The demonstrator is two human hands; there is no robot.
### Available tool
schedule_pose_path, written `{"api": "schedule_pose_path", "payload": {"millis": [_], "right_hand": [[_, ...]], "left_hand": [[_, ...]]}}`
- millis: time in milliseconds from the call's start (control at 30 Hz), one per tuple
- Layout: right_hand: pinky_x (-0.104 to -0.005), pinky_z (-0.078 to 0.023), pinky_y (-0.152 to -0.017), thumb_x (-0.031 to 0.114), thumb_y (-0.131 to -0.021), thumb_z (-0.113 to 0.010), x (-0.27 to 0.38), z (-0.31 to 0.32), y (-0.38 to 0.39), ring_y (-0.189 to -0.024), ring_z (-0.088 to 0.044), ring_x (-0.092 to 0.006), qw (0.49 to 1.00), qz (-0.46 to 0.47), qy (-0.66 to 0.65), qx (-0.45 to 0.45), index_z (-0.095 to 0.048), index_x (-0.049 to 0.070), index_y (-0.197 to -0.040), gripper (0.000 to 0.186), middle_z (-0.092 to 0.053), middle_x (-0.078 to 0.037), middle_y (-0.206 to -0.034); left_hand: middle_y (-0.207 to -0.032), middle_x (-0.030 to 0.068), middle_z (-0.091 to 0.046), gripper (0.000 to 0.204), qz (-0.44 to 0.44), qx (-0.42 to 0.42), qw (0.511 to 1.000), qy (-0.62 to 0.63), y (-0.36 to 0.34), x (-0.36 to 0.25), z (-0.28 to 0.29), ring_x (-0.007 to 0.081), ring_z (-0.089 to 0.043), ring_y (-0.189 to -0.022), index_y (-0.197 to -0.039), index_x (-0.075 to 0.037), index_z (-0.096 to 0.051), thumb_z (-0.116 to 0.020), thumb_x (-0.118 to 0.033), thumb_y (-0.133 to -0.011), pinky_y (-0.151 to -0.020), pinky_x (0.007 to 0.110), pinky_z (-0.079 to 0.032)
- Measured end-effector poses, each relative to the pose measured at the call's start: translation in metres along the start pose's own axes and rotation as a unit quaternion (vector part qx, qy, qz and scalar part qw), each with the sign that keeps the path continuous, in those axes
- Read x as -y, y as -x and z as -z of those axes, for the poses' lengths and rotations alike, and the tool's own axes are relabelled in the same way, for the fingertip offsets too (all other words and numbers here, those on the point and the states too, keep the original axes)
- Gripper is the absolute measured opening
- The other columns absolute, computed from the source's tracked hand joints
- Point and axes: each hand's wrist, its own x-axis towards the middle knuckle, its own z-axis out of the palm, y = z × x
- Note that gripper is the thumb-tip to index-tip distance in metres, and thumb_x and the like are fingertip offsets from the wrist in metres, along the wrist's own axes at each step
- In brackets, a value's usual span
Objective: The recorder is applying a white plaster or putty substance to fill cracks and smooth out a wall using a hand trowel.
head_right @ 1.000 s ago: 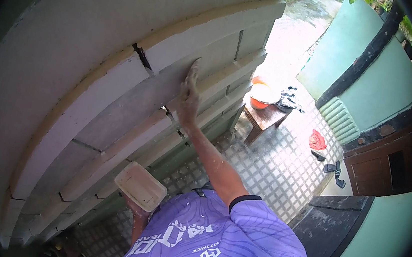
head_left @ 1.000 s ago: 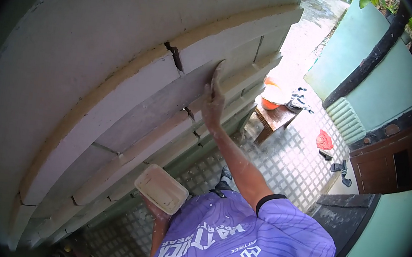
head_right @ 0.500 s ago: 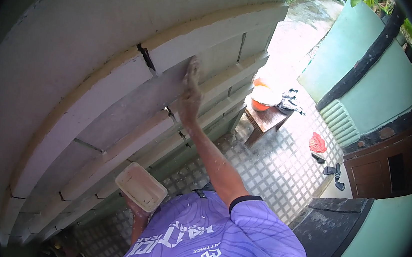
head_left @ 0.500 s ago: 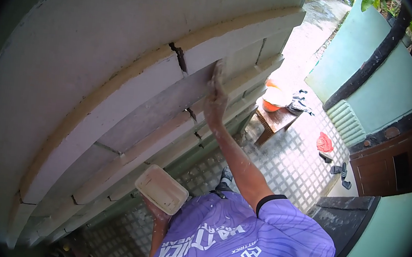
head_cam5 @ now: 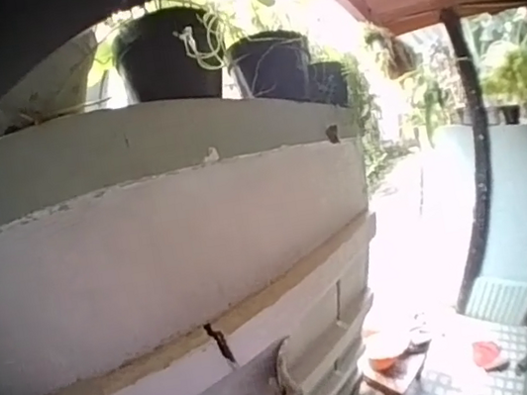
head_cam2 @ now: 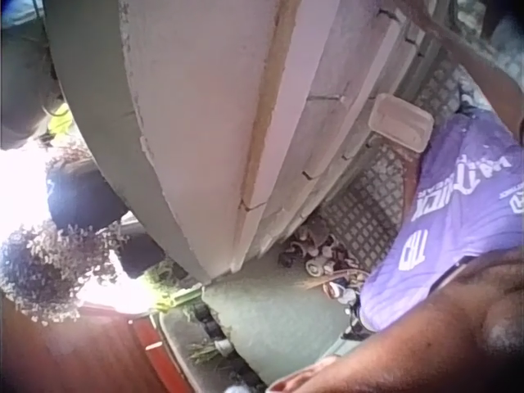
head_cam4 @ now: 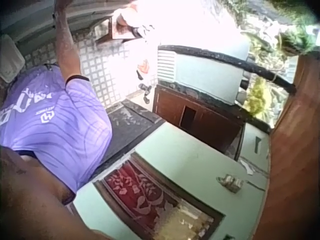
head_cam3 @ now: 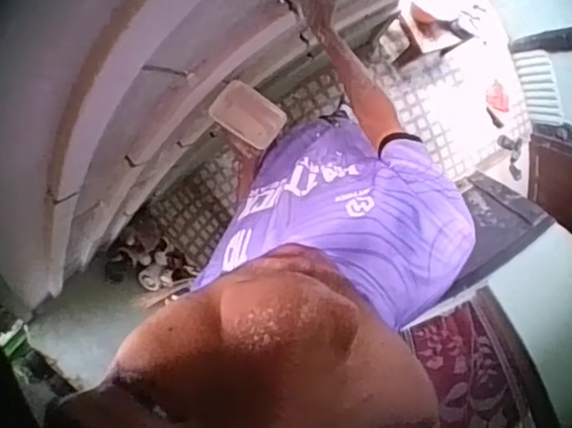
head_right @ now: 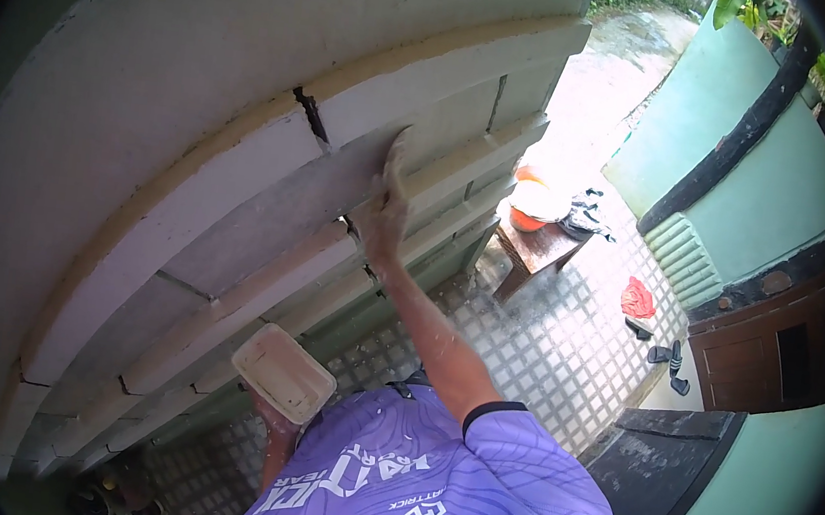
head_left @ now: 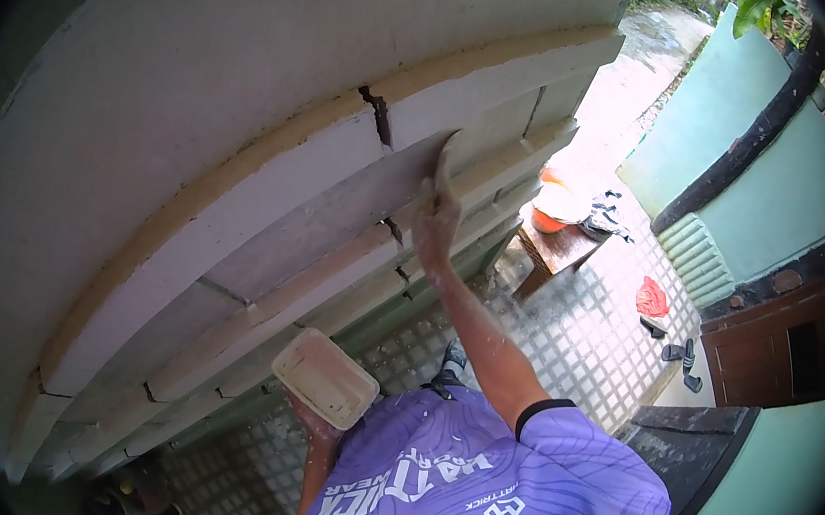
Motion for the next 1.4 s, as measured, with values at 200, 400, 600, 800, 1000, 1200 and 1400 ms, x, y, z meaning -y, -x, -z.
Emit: {"api": "schedule_pose_path", "payload": {"millis": [200,400,600,800,1000,1200,1400], "right_hand": [[-0.025,-0.042,-0.096,0.002,-0.097,-0.047,-0.018,0.046,0.049,-0.112,-0.058,-0.0142,0.975,-0.097,-0.046,0.193,-0.047,-0.002,-0.138,0.042,-0.059,-0.016,-0.133],[-0.0284,-0.041,-0.1,0.009,-0.1,-0.048,-0.014,0.027,0.009,-0.113,-0.056,-0.015,0.987,-0.124,-0.068,0.075,-0.048,-0.005,-0.136,0.039,-0.062,-0.013,-0.126],[-0.026,-0.04,-0.1,0.005,-0.1,-0.045,0.006,0.038,0.036,-0.115,-0.056,-0.0129,0.964,-0.054,-0.119,0.23,-0.042,-0.002,-0.142,0.042,-0.058,-0.011,-0.133],[-0.0289,-0.044,-0.097,0.007,-0.1,-0.048,-0.017,0.016,-0.031,-0.11,-0.06,-0.017,0.999,-0.009,-0.032,0.013,-0.05,-0.003,-0.135,0.037,-0.061,-0.013,-0.129],[-0.03,-0.044,-0.094,0.003,-0.098,-0.048,0.005,0.01,0.03,-0.105,-0.059,-0.0159,0.98,0.092,-0.059,0.167,-0.05,-0.002,-0.136,0.038,-0.06,-0.015,-0.13],[-0.0304,-0.048,-0.085,0.004,-0.097,-0.052,0.056,0.07,0.096,-0.091,-0.059,-0.0159,0.959,-0.131,-0.123,0.22,-0.057,-0.004,-0.111,0.016,-0.064,-0.011,-0.102],[-0.0327,-0.051,-0.08,0.008,-0.095,-0.057,0.1,0.091,0.12,-0.091,-0.066,-0.0263,0.893,-0.054,-0.019,0.446,-0.055,-0.003,-0.115,0.023,-0.066,-0.018,-0.102]], "left_hand": [[-0.138,0.0094,-0.048,0.07,-0.025,-0.016,0.999,0.034,0.001,0.006,0.02,0.0318,-0.054,-0.119,-0.146,-0.019,-0.035,-0.033,-0.067,-0.095,-0.098,0.052,-0.049],[-0.139,0.0089,-0.048,0.07,0.026,-0.008,0.996,0.079,-0.001,0.004,0.027,0.0315,-0.054,-0.12,-0.145,-0.018,-0.036,-0.034,-0.067,-0.095,-0.1,0.051,-0.047],[-0.137,0.0088,-0.049,0.07,-0.076,-0.007,0.994,-0.078,0.008,0.002,0.006,0.0276,-0.057,-0.117,-0.145,-0.014,-0.034,-0.027,-0.065,-0.097,-0.097,0.045,-0.051],[-0.139,0.0083,-0.049,0.069,-0.069,0.377,0.868,0.317,-0.028,0.03,0.049,0.0299,-0.053,-0.121,-0.145,-0.018,-0.037,-0.033,-0.066,-0.095,-0.1,0.05,-0.047],[-0.141,0.0089,-0.048,0.065,0.0,0.029,0.992,0.12,0.007,-0.006,0.015,0.0307,-0.051,-0.125,-0.145,-0.017,-0.037,-0.036,-0.061,-0.097,-0.103,0.049,-0.044],[-0.141,0.0105,-0.047,0.068,0.006,0.003,0.995,0.098,-0.009,-0.004,0.022,0.031,-0.05,-0.126,-0.146,-0.013,-0.035,-0.038,-0.06,-0.097,-0.105,0.047,-0.043],[-0.143,0.0118,-0.045,0.076,-0.006,0.013,0.999,0.046,-0.012,-0.017,0.001,0.0306,-0.049,-0.127,-0.147,-0.012,-0.033,-0.03,-0.067,-0.095,-0.106,0.047,-0.042]]}}
